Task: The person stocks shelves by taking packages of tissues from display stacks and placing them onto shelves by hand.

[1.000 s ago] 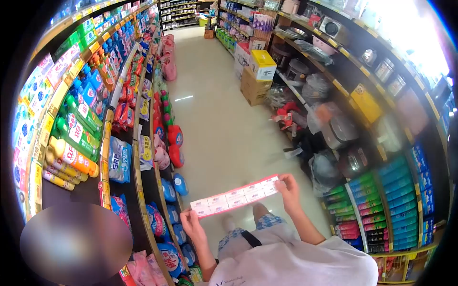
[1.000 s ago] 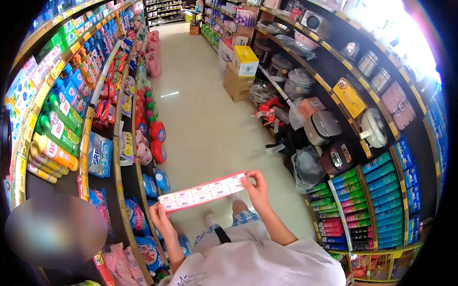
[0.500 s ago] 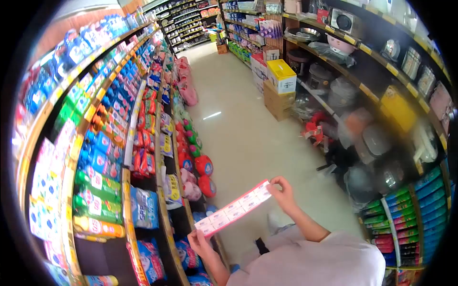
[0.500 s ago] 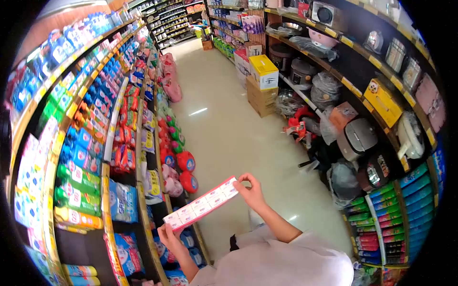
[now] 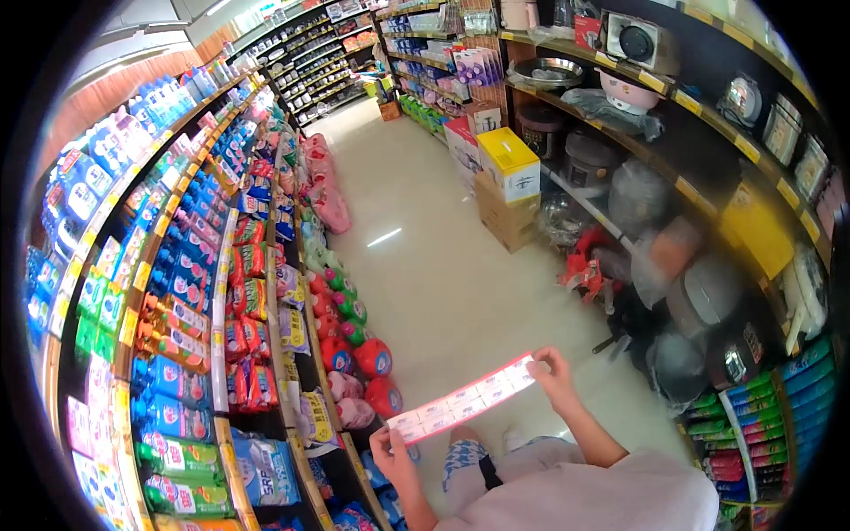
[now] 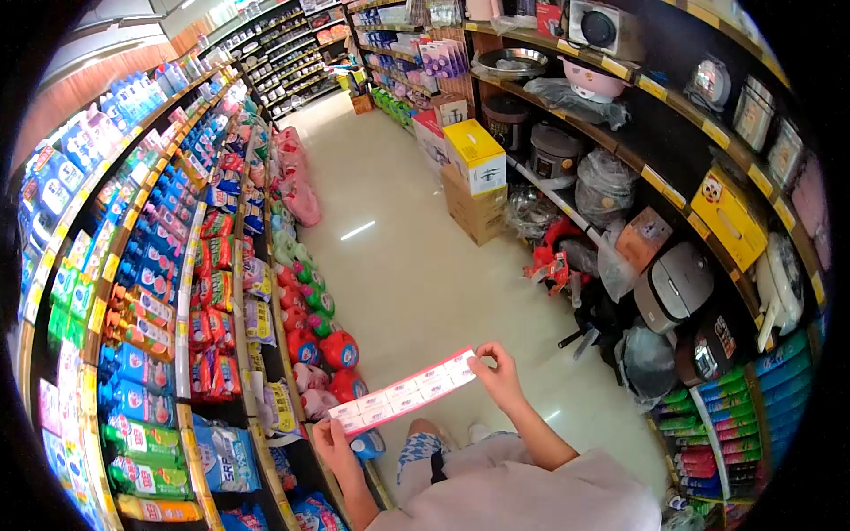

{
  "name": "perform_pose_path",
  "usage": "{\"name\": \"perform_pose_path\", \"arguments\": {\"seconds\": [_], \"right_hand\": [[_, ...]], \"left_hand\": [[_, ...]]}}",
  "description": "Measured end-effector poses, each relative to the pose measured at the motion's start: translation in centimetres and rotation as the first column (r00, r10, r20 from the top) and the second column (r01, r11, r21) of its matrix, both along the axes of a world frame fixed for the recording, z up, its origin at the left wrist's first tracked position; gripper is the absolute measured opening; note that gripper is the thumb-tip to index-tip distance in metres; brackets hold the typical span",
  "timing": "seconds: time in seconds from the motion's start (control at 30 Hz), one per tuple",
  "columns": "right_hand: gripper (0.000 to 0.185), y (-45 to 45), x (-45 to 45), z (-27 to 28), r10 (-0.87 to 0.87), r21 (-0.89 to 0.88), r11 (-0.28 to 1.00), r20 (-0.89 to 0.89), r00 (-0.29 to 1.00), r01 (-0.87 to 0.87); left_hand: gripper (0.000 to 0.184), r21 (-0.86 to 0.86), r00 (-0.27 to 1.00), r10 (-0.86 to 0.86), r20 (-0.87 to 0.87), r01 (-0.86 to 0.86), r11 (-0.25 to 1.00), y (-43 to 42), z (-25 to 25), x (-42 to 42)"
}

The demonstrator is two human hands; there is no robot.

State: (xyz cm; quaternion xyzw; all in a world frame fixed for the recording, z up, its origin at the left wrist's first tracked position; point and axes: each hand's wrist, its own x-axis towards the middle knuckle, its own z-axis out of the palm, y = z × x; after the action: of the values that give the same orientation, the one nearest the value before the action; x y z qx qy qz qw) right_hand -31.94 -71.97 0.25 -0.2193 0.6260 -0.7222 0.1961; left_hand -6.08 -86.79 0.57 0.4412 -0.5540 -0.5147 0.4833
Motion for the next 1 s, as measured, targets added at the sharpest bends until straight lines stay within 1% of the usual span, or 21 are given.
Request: {"name": "perform_pose_path", "arguments": {"seconds": [0.07,0.1,0.13,0.17,0.2,0.27,0.33,0.37,0.4,0.47,0.5,0.57,0.6,0.63,0.67,0.8,0.87,0.93,1.0], "right_hand": [[0.016,-1.6,-1.2,-0.4,0.033,0.003,0.999,0.070,0.997,-0.033],[0.016,-2.8,-1.9,-1.0,0.041,0.011,0.999,0.078,0.996,-0.042],[0.016,-4.2,-2.7,-1.8,0.037,0.010,0.999,0.059,0.998,-0.037],[0.016,-5.6,-3.5,-2.3,0.031,0.005,1.000,0.037,0.999,-0.031],[0.016,-7.3,-4.2,-2.1,0.037,0.010,0.999,0.035,0.999,-0.038],[0.013,-10.7,-5.5,-1.5,0.019,0.077,0.997,0.054,0.998,-0.023],[0.013,-14.6,-6.8,-0.2,0.026,0.080,0.996,0.038,0.999,-0.029],[0.013,-16.4,-7.4,0.5,0.034,0.077,0.996,0.029,0.999,-0.036],[0.013,-18.4,-8.2,1.2,0.033,0.092,0.995,0.024,0.999,-0.035],[0.015,-22.1,-9.7,2.2,0.066,0.066,0.996,-0.025,0.998,-0.064],[0.015,-23.9,-10.3,2.9,0.064,0.073,0.995,-0.031,0.997,-0.062],[0.015,-27.0,-11.5,4.0,0.093,0.014,0.996,-0.012,0.996,-0.093],[0.015,-28.5,-11.9,4.0,0.095,0.026,0.995,-0.018,0.995,-0.094],[0.015,-29.8,-12.3,3.9,0.088,0.037,0.995,-0.023,0.996,-0.087],[0.015,-30.7,-12.8,3.8,0.082,0.047,0.996,-0.025,0.996,-0.080],[0.015,-33.5,-14.6,2.2,0.086,0.026,0.996,-0.025,0.996,-0.085],[0.014,-34.5,-16.0,0.9,0.041,0.076,0.996,-0.049,0.998,-0.037],[0.014,-35.8,-17.5,0.1,0.034,0.071,0.997,-0.003,0.999,-0.033],[0.013,-37.2,-19.3,-0.7,0.036,0.070,0.997,0.045,0.998,-0.039]], "left_hand": [[0.015,-0.007,1.000,-0.014,-0.005,0.014,1.000,-2.1,-1.3,-1.2],[0.015,-0.021,0.999,-0.010,0.050,0.011,1.000,-3.1,-1.5,-1.8],[0.016,-0.038,0.995,-0.002,0.102,0.006,0.999,-4.3,-1.7,-2.4],[0.016,-0.034,0.995,0.008,0.103,-0.004,0.999,-5.7,-2.2,-3.0],[0.016,-0.025,0.997,0.013,0.082,-0.011,1.000,-7.2,-2.5,-3.8],[0.016,0.000,0.998,0.016,0.059,-0.016,1.000,-9.8,-2.8,-5.1],[0.016,0.069,0.998,0.025,0.056,-0.029,0.997,-13.3,-1.0,-7.3],[0.015,0.013,0.998,0.053,0.021,-0.053,0.999,-15.1,-0.8,-8.3],[0.015,0.028,0.999,0.052,0.016,-0.052,0.998,-16.9,-0.4,-9.3],[0.015,0.064,0.992,0.090,-0.094,-0.084,0.994,-20.5,0.3,-10.6],[0.016,0.070,0.989,0.091,-0.117,-0.084,0.994,-22.3,0.6,-11.3],[0.016,0.073,0.989,0.084,-0.121,-0.076,0.994,-25.7,1.3,-12.8],[0.016,0.076,0.990,0.082,-0.116,-0.073,0.994,-27.0,1.4,-13.2],[0.017,0.024,0.992,0.079,-0.094,-0.077,0.997,-28.9,0.6,-13.6],[0.017,0.057,0.993,0.071,-0.094,-0.066,0.996,-29.9,0.5,-14.0],[0.015,0.072,0.994,0.071,-0.082,-0.065,0.995,-33.7,-1.9,-15.5],[0.015,0.082,0.996,0.071,-0.052,-0.066,0.994,-34.8,-3.0,-16.4],[0.014,0.150,0.997,0.042,-0.060,-0.032,0.988,-35.5,-2.5,-18.1],[0.014,0.132,0.999,0.029,-0.039,-0.024,0.991,-37.1,-3.5,-19.4]]}}
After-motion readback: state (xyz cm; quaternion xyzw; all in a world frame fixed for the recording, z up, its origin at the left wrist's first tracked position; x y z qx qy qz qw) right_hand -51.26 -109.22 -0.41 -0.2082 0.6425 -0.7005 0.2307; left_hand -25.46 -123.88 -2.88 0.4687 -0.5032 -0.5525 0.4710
